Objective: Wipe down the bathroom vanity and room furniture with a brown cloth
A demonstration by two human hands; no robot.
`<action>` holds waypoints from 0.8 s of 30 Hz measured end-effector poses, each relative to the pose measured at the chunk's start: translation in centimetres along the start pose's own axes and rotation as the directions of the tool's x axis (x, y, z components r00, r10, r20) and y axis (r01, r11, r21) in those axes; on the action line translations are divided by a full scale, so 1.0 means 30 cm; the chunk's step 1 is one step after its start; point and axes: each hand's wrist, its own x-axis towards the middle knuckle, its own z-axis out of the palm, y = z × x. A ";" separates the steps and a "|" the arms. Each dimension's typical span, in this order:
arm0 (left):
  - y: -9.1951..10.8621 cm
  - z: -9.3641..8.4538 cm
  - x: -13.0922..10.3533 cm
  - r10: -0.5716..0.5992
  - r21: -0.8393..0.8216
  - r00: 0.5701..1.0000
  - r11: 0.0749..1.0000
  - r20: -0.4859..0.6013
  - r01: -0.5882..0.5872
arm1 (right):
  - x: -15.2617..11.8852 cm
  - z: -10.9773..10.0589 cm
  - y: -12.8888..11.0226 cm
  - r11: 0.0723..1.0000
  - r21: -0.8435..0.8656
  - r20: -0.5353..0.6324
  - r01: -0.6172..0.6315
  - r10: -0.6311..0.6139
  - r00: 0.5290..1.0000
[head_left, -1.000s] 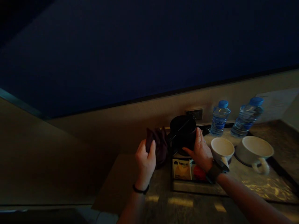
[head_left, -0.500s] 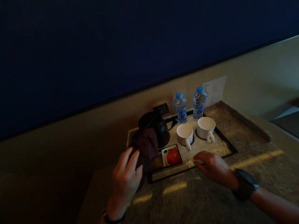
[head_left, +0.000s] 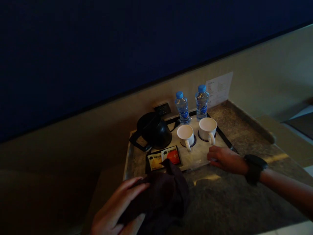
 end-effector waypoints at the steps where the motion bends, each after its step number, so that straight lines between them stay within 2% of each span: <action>1: 0.025 0.015 -0.001 -0.003 0.014 1.000 1.000 -0.010 0.003 | -0.019 -0.029 0.018 0.998 0.060 -0.057 0.033 -0.029 0.998; 3: 0.089 0.088 0.003 0.016 0.030 0.999 0.999 -0.041 -0.015 | -0.067 -0.094 0.061 0.976 0.196 -0.218 0.098 -0.054 0.974; 4: 0.128 0.149 0.012 0.040 0.041 0.998 0.998 -0.051 -0.038 | -0.094 -0.129 0.085 0.961 0.252 -0.308 0.118 -0.036 0.951; 6: 0.219 0.314 0.045 0.093 0.093 0.996 0.991 -0.011 -0.092 | -0.147 -0.193 0.135 0.934 0.339 -0.461 0.110 0.062 0.885; 8: 0.319 0.508 0.099 0.067 0.173 0.991 0.981 0.114 -0.086 | -0.195 -0.242 0.180 0.923 0.381 -0.560 0.062 0.176 0.810; 9: 0.369 0.600 0.131 0.005 0.203 0.980 0.978 0.198 -0.046 | -0.216 -0.259 0.199 0.922 0.385 -0.585 0.038 0.212 0.783; 11: 0.464 0.749 0.200 -0.075 0.189 0.936 0.982 0.342 0.010 | -0.252 -0.275 0.226 0.925 0.381 -0.599 0.011 0.237 0.765; 13: 0.548 0.840 0.264 -0.046 0.102 0.905 0.995 0.424 0.002 | -0.279 -0.273 0.241 0.931 0.364 -0.591 0.020 0.215 0.777; 15: 0.618 0.879 0.319 0.052 0.003 0.885 0.998 0.463 -0.060 | -0.297 -0.262 0.250 0.936 0.351 -0.579 0.033 0.190 0.793; 18: 0.689 0.864 0.377 0.147 -0.077 0.865 0.989 0.479 -0.126 | -0.306 -0.254 0.259 0.942 0.334 -0.563 0.039 0.166 0.810; 22: 0.704 0.788 0.373 0.228 -0.048 0.934 0.974 0.275 -0.223 | -0.287 -0.269 0.263 0.963 0.259 -0.582 0.074 0.094 0.808; 24: 0.675 0.768 0.325 0.318 -0.022 0.925 0.947 0.210 -0.320 | -0.263 -0.273 0.256 0.967 0.228 -0.583 0.111 0.044 0.811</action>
